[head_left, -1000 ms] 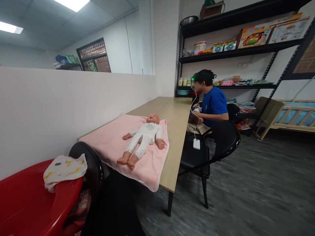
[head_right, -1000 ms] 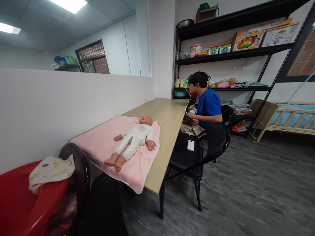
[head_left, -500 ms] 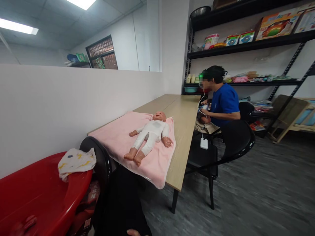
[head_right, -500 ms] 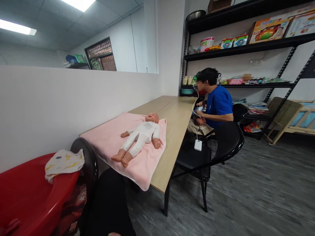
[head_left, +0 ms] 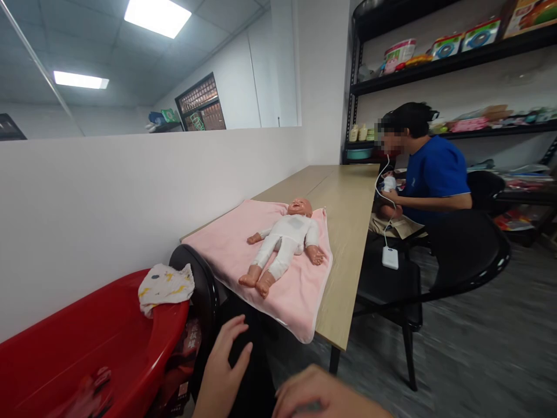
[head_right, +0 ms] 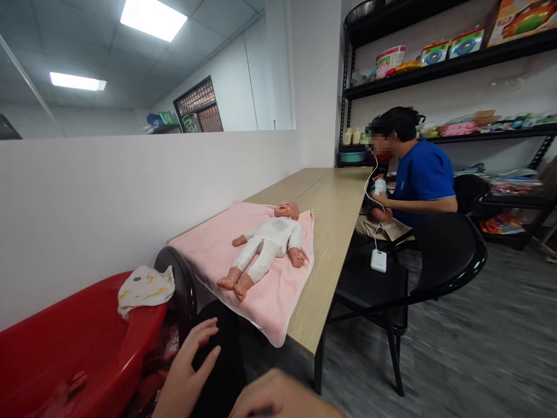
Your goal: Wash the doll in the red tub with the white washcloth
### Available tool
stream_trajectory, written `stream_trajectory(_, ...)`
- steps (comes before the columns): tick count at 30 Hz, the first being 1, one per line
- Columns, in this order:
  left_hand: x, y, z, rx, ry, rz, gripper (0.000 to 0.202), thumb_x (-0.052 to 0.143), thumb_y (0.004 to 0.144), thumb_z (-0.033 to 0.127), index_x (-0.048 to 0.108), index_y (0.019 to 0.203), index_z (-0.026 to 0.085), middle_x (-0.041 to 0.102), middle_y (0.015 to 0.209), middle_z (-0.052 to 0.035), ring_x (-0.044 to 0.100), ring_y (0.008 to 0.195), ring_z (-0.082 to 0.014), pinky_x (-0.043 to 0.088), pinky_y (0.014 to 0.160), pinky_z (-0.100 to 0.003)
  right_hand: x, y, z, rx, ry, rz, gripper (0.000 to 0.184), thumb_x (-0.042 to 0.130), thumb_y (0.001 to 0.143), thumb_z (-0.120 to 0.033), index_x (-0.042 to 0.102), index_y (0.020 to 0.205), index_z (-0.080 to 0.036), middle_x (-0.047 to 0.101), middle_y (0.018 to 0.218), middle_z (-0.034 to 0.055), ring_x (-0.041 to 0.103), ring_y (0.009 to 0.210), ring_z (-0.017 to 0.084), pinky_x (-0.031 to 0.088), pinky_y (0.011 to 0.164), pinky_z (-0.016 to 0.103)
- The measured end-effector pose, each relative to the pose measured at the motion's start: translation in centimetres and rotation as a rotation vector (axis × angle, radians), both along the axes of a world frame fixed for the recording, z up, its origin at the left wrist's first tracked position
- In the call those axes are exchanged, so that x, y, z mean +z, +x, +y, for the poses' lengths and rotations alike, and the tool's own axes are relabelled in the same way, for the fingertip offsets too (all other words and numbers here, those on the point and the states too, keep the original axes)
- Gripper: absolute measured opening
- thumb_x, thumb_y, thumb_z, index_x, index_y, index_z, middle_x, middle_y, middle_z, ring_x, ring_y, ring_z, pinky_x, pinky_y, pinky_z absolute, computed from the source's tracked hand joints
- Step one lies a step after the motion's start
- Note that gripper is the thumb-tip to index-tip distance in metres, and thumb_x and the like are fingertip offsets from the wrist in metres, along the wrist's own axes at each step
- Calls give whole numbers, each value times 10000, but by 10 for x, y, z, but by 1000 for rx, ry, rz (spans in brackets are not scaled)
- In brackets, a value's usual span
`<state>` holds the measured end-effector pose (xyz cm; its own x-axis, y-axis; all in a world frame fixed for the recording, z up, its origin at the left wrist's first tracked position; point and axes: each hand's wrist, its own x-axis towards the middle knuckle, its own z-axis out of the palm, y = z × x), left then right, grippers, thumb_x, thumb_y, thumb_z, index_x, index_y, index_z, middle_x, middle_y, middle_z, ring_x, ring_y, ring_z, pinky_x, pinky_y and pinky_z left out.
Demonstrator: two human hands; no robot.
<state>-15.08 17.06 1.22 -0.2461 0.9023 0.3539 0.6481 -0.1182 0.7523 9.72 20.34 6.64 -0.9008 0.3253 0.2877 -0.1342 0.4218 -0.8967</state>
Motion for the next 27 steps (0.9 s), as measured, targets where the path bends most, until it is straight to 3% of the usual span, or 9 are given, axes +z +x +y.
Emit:
stream_trajectory(2, 1, -2, 15, 88, 50, -54, 347, 578, 873, 428, 647, 1144, 223, 601, 1386, -118, 580, 1302, -285, 526, 1080, -474, 4, 19, 34, -157, -155, 125, 470, 477, 1009, -586, 793, 1108, -253, 770, 1092, 83, 727, 1033, 249, 538, 965, 396)
stream_trajectory(5, 1, 4, 38, 147, 72, -74, 429, 594, 857, 432, 597, 1212, 192, 503, 1444, -158, 528, 1345, -302, 512, 1086, -494, 9, 29, 108, -566, -373, 508, 362, 628, 943, -555, 786, 1082, -261, 741, 1205, 82, 664, 1171, 256, 463, 1084, 407)
stream_trajectory(7, 8, 11, 54, 146, 65, -24, 406, 585, 867, 407, 599, 1212, 192, 466, 1460, -161, 490, 1384, -302, 447, 1151, -505, 15, 25, 168, -663, -491, 714, 362, 650, 920, -548, 757, 1127, -270, 682, 1336, 68, 577, 1311, 254, 403, 1159, 416)
stream_trajectory(9, 21, 18, 69, 132, 31, 75, 356, 578, 885, 361, 617, 1199, 198, 440, 1489, -157, 448, 1423, -301, 384, 1196, -500, 19, 18, 228, -788, -610, 865, 267, 588, 965, -475, 747, 1043, -275, 688, 1319, 22, 552, 1335, 182, 371, 1187, 347)
stream_trajectory(13, 53, 32, 97, 114, -150, 329, 444, 698, 818, 269, 622, 1250, 199, 347, 1616, -162, 376, 1476, -335, 328, 1211, -514, 18, 10, 318, -1005, -934, 940, 411, 362, 1073, -478, 694, 982, -254, 703, 1235, 12, 637, 1152, 78, 461, 1076, 227)
stream_trajectory(17, 72, 40, 117, 57, -327, 423, 476, 728, 813, 364, 623, 1249, 204, 330, 1645, -164, 270, 1543, -329, 253, 1236, -535, 3, 12, 357, -991, -1016, 859, 380, 330, 1079, -443, 654, 1018, -253, 724, 939, 10, 688, 795, 119, 588, 840, 248)
stream_trajectory(20, 75, 43, 127, 32, -431, 437, 545, 710, 805, 440, 608, 1285, 204, 338, 1640, -165, 262, 1546, -322, 281, 1220, -535, -10, 14, 375, -919, -1068, 778, 468, 255, 1081, -475, 656, 1072, -232, 715, 789, 31, 696, 680, 182, 614, 758, 310)
stream_trajectory(24, 76, 43, 138, 74, -462, 479, 528, 686, 777, 465, 632, 1231, 200, 514, 1479, -152, 443, 1423, -327, 413, 1122, -469, -22, 14, 397, -791, -1130, 609, 744, 124, 1056, -586, 679, 1137, -98, 748, 803, 169, 740, 764, 289, 602, 843, 436)
stream_trajectory(27, 78, 39, 147, 62, -498, 490, 475, 622, 795, 481, 641, 1180, 202, 582, 1342, -128, 560, 1277, -325, 493, 994, -440, -28, 13, 409, -729, -1146, 468, 787, 159, 1042, -631, 673, 1196, -54, 762, 878, 214, 750, 840, 321, 544, 973, 477)
